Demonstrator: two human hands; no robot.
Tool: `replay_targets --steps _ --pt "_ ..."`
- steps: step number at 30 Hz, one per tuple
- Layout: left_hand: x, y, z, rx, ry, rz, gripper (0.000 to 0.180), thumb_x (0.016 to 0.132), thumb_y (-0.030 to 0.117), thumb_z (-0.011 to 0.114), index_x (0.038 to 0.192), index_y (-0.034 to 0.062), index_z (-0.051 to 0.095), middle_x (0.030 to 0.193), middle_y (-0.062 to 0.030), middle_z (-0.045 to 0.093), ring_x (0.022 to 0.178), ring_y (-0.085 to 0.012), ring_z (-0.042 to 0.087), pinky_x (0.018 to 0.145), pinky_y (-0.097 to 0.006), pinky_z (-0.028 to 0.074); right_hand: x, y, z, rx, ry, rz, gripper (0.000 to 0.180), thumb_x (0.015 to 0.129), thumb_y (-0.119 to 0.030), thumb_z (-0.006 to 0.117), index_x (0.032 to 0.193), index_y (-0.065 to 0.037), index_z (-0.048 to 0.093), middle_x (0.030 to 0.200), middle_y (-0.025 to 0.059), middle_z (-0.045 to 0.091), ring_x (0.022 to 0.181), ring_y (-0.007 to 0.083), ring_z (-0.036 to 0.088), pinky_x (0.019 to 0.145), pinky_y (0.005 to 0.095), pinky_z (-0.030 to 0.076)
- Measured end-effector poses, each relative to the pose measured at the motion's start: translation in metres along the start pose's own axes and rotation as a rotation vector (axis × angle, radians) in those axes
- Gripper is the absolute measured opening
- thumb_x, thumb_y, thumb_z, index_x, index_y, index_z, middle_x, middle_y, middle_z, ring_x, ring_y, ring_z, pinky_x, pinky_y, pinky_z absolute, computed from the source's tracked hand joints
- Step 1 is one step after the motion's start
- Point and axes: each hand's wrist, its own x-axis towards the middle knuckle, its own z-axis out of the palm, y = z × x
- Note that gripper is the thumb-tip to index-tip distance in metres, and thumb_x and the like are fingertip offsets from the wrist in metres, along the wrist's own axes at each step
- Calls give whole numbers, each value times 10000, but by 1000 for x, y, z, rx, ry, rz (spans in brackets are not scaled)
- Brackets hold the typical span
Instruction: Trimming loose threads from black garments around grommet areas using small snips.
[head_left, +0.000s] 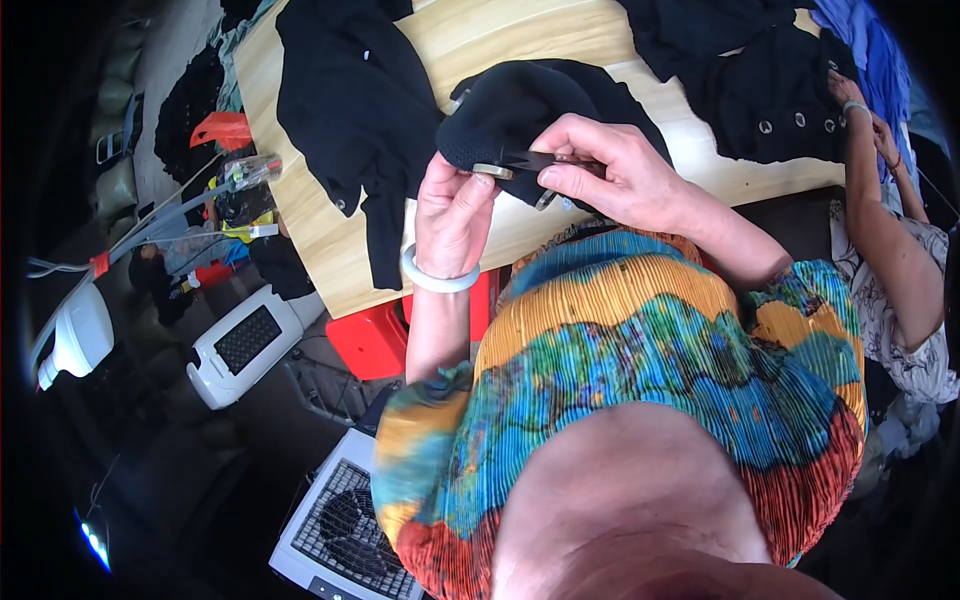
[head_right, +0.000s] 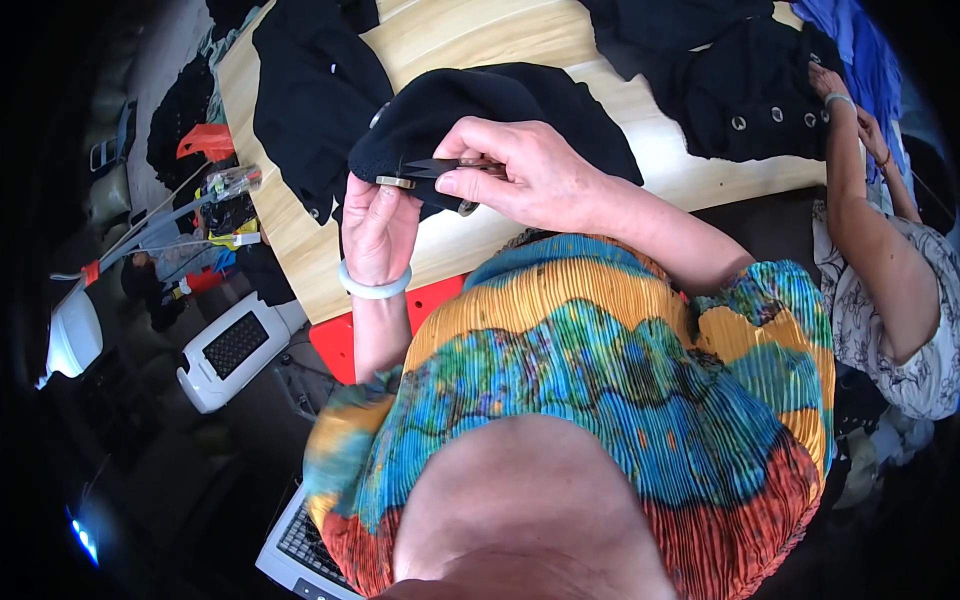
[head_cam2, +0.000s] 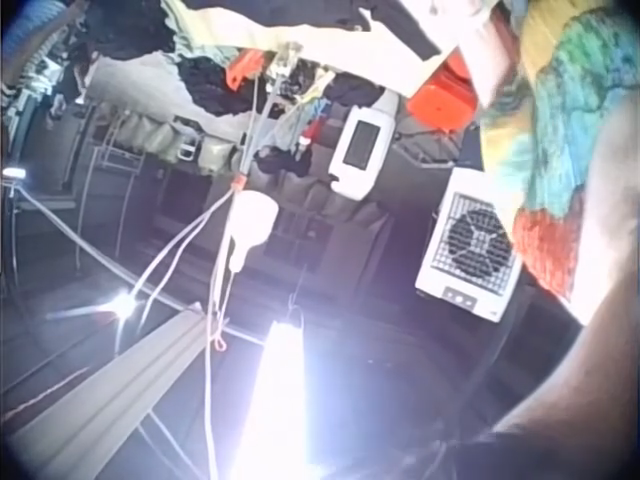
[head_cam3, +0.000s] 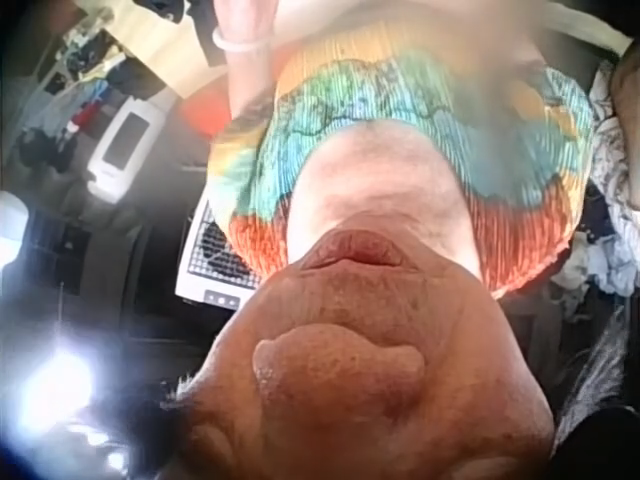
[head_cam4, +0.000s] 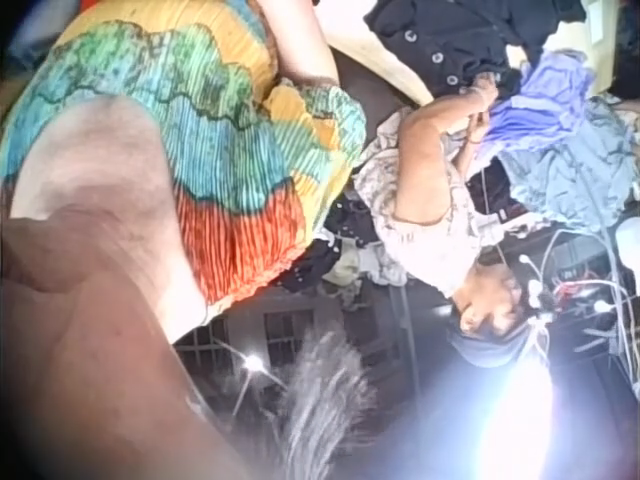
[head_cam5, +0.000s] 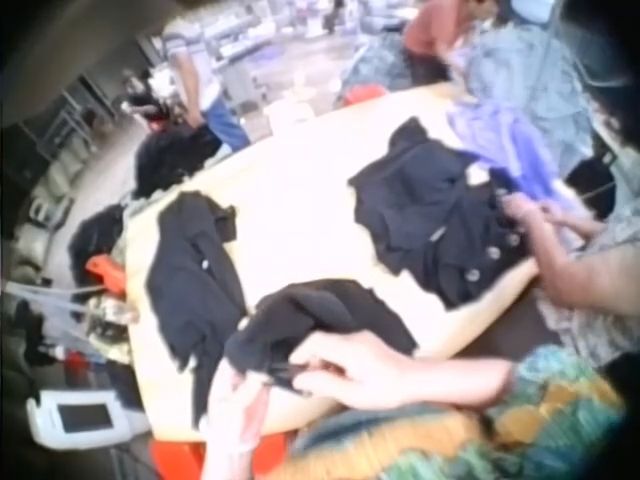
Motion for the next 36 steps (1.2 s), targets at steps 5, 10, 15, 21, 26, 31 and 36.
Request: replay_targets --steps 5,10,15,21,26,31,36 --pt "-1 1 1 37 51 -4 322 793 17 534 1108 33 473 1040 -57 529 977 -154 488 902 -316 349 3 -5 2 43 -17 -2 180 774 -130 599 863 -7 505 601 30 517 537 79 493 490 215 394" --pt "-1 -3 -3 15 14 -17 318 789 8 533 1101 32 478 1032 -53 533 967 -145 490 893 -301 355 2 -3 1 24 -29 47 151 786 -103 584 879 -4 519 632 1 506 557 41 447 495 191 356" --pt "-2 -1 1 33 39 -35 322 788 7 533 1104 33 476 1022 -52 540 960 -146 497 890 -304 361 4 -4 4 -13 -5 33 150 778 -112 593 859 -7 523 603 8 502 539 49 457 485 195 363" --pt "1 -1 2 -93 75 -117 335 800 25 520 1129 46 461 1039 -67 535 969 -170 502 872 -323 385 17 23 -6 247 354 -16 178 788 -124 593 917 -22 527 706 -12 542 635 17 477 588 157 394" --pt "1 5 -1 -191 76 -194 329 830 59 479 1156 53 435 1086 -84 512 1007 -193 490 868 -357 401 18 6 -4 229 136 -21 370 758 -82 617 1081 -40 441 883 22 510 849 70 507 732 205 425" --pt "8 13 -5 -267 113 -254 297 864 83 413 1159 44 423 1112 -88 503 1049 -215 478 880 -374 398 21 14 -5 245 20 10 382 766 -56 588 1115 -47 430 942 29 498 892 76 488 756 200 395" --pt "13 15 -10 -297 111 -294 277 871 87 400 1143 39 428 1098 -85 512 1001 -207 515 833 -348 442 26 7 -5 42 -71 -38 436 720 -105 652 1099 -56 440 960 59 549 784 67 510 671 196 433"
